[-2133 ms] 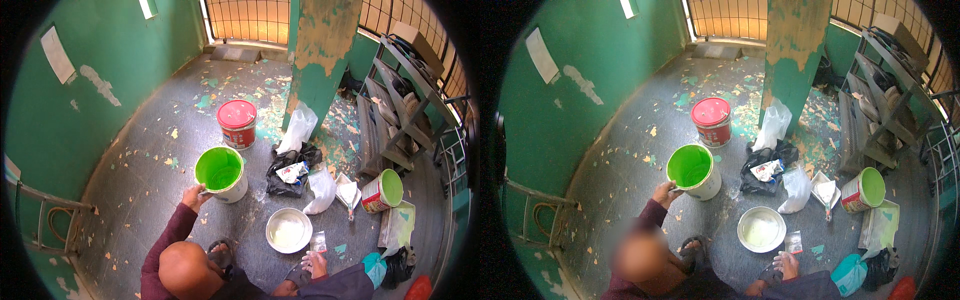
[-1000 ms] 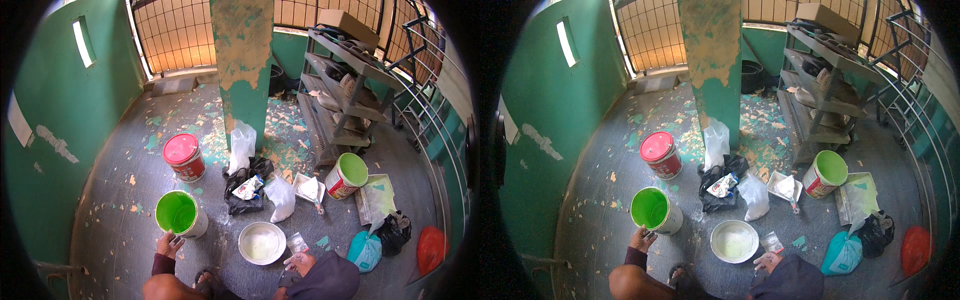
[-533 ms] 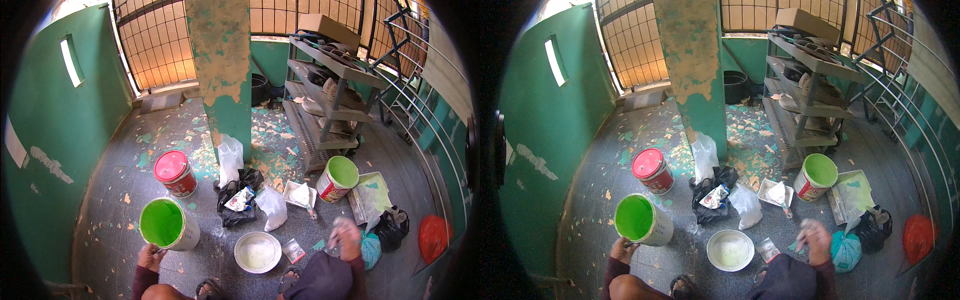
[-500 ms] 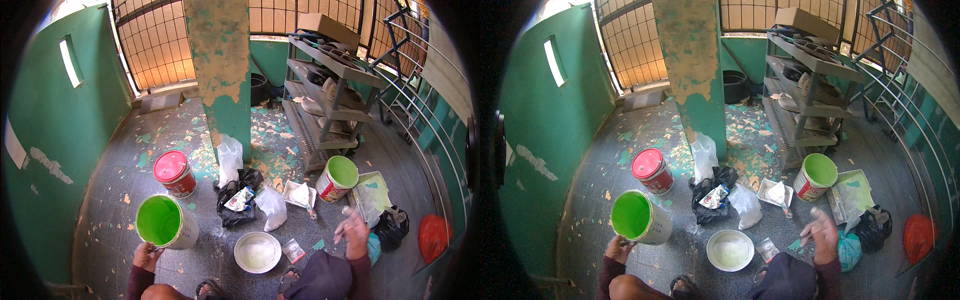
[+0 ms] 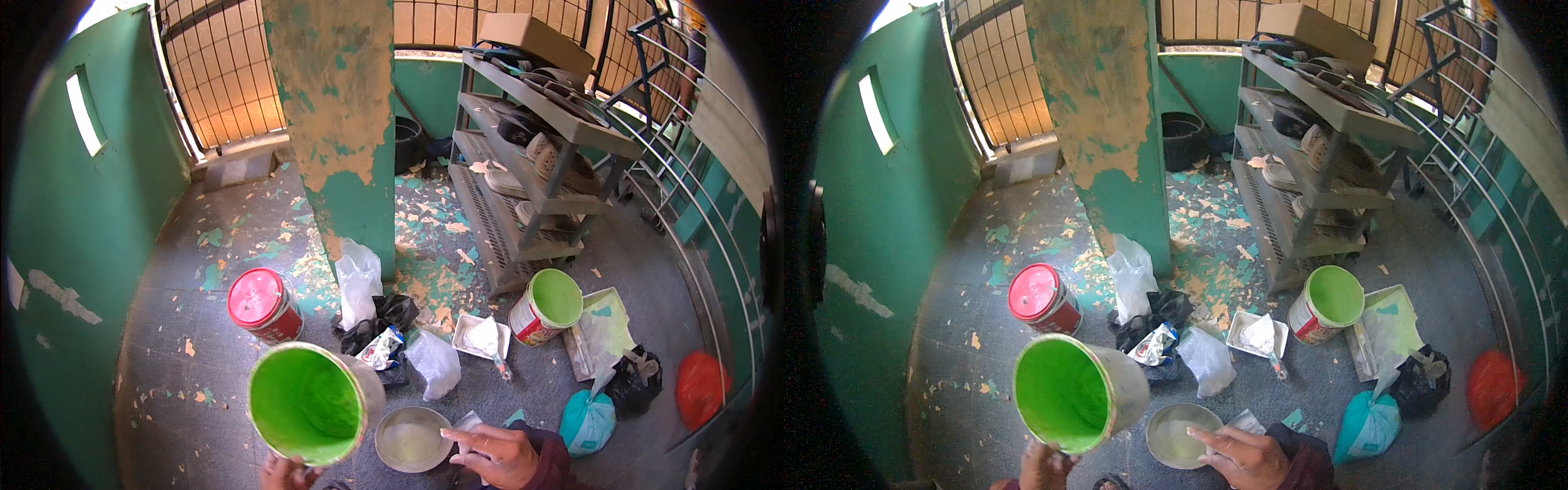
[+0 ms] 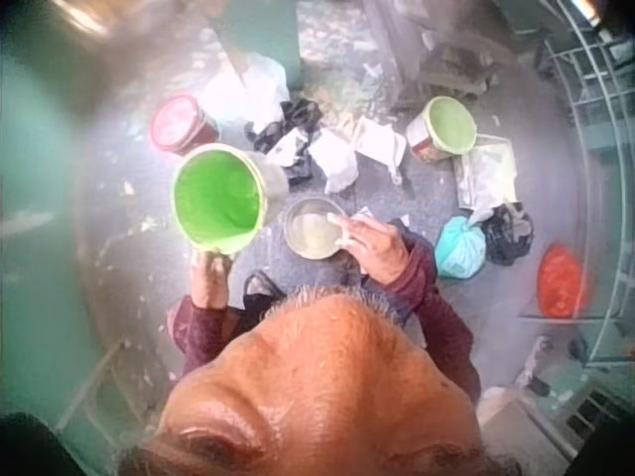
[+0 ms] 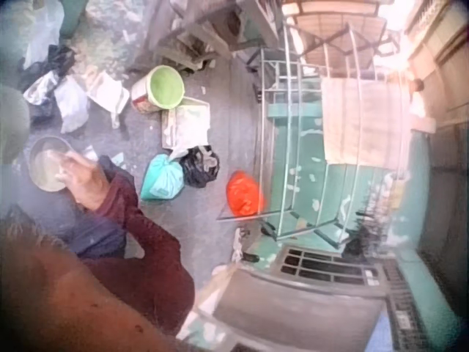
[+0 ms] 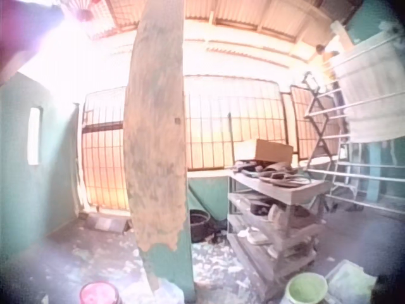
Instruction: The person sits on the floor and pours water from a green bucket into a white plate, then carries the green bucket to the kitchen sink, fills it with water, and walks back through the house.
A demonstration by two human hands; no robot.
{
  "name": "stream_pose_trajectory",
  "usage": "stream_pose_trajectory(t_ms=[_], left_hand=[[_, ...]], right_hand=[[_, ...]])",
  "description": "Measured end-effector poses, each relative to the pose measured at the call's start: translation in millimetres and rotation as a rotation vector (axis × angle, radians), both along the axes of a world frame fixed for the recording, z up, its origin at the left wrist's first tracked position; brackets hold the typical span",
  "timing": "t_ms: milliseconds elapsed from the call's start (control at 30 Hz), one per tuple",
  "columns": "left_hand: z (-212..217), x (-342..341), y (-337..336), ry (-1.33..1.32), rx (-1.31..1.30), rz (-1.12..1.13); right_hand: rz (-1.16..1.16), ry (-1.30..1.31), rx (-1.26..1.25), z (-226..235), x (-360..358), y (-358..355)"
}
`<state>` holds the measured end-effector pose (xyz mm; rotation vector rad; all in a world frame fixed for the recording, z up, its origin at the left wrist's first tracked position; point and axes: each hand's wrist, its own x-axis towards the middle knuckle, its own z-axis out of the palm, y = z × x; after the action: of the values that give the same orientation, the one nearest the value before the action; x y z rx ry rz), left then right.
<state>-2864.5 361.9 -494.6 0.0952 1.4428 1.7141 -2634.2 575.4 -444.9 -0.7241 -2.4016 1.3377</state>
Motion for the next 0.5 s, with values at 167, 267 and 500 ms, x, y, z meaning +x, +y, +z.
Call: stream_pose_trajectory(t_ms=[167,267,500], left_hand=[[-4,19,35,-0.333,-0.279,0.053],[-24,33,39,-0.328,-0.291,-0.001],[12,61,65,-0.061,-0.352,-0.136]], right_hand=[[-0.047,-0.262,-0.225,-14,-20,25],[-0.182,-0.454,-0.504,-12,-28,41],[-0.41,-0.293,-0.176,-87,-9,17]])
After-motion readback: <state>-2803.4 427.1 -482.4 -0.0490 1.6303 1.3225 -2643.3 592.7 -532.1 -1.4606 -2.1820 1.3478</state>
